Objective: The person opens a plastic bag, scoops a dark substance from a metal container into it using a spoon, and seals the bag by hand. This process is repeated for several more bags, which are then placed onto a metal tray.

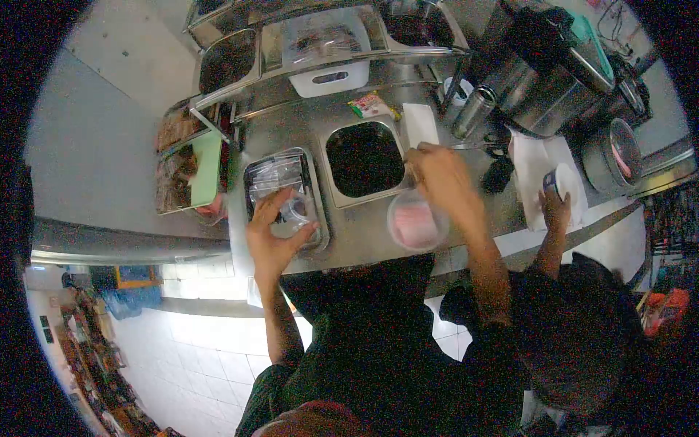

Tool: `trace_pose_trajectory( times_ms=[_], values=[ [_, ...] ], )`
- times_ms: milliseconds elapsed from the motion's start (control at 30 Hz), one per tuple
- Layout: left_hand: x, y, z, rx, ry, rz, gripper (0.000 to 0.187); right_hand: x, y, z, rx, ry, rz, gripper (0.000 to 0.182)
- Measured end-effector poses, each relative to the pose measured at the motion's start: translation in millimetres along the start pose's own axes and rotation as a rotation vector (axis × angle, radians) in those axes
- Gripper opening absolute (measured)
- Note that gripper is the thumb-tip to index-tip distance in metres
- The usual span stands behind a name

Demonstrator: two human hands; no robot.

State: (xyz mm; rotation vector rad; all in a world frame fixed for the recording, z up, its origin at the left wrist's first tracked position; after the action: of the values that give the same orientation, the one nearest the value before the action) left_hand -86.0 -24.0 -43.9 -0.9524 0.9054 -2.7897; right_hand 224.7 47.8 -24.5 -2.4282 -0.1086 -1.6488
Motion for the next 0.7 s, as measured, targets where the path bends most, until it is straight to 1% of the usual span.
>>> trace_pose_trajectory(
  times_ms=[33,133,233,333,400,533,633,700],
  values=[
    [-1.4,-0.2,0.0,0.002,0.01,-0.002,0.062,-3.6,-2.8,2.2,0.02,0.026,0.002,0.023],
    [-7.4,2.4,-4.9,0.019,0.029,0.013,0.064,-6.7,-2.5,3.7,0.025,-0.041,-0.069,0.018],
    [-10.7,-3.4,-9.5,-0.061,0.008,0.027,0.065,-20.5,-5.2,24.4,-0.015,-0.131,-0.161,0.014],
    [-13.7,-9.3,-10.6,-0.098,-0.073,0.027,0.064,-35.1,-5.1,58.5,-0.187,-0.406,-0.315,0.012],
    [-16.3,-14.2,-10.1,-0.067,-0.056,0.006,0.064,-50.1,-4.1,86.9,-0.342,-0.561,-0.351,0.011],
    [-21.4,-25.1,-11.9,-0.051,-0.053,-0.01,0.065,-52.7,8.5,89.2,-0.606,-0.955,-0.356,0.008],
    [-26.0,-30.7,-20.7,-0.124,-0.027,0.02,0.065,-64.0,13.4,98.6,-0.583,-1.073,-0.404,0.009],
    [-27.3,-34.9,-18.8,-0.089,-0.013,0.037,0.064,-64.1,18.4,96.1,-0.571,-1.108,-0.347,0.01]
  ],
)
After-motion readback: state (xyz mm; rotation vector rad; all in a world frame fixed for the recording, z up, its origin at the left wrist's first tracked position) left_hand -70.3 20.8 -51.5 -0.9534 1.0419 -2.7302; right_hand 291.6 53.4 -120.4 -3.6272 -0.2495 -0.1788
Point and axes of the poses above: each hand's wrist, its own y-axis away from the middle knuckle, its own x-axis out of the back of the hand, z = x × y, the point moved 2 cm from there along -y, towards the middle knuckle, and after that the axes turned 12 degrees about -x, right-handed, at the moved point
